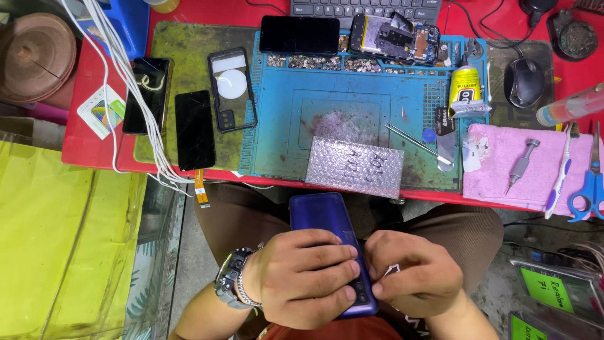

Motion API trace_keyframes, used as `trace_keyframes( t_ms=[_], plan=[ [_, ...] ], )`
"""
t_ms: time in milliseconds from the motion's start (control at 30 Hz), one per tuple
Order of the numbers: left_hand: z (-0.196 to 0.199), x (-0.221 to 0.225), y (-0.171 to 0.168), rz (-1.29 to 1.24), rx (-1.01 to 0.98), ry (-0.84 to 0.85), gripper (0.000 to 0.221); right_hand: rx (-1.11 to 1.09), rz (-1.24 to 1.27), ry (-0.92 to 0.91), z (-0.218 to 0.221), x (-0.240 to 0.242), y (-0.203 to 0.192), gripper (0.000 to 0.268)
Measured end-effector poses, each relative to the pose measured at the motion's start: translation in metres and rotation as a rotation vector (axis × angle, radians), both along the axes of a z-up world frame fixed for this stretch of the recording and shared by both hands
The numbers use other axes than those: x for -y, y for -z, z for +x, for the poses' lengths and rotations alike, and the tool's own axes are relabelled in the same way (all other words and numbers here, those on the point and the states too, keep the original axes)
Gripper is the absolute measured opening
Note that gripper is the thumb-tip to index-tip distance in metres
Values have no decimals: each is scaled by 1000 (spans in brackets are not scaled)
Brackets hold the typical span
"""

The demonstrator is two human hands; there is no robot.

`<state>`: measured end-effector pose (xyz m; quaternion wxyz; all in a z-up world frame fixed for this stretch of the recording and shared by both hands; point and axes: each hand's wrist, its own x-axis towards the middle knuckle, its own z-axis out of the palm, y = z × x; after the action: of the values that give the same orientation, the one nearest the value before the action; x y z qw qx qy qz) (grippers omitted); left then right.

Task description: The person removes a SIM card from a smartphone, then connects a charging cable to the device. The phone screen lights up, showing a charging animation and the Samsung Galaxy logo as it boots up.

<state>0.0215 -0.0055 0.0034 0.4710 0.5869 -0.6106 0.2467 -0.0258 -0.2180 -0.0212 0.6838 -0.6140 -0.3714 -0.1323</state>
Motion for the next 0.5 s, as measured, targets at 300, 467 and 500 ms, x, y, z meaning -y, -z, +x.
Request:
trace_keyframes(
  t_ms=[300,467,500],
  plan=[
    [-4,4,-1,-19,21,-32,12,62,-1,33,-4,-4,-1,4],
    [-5,4,-5,-15,28,-49,12,83,-77,67,-4,-4,-5,4],
    [-4,4,-5,-11,34,-50,11,87,-142,94,-4,-3,-7,4]
  ],
)
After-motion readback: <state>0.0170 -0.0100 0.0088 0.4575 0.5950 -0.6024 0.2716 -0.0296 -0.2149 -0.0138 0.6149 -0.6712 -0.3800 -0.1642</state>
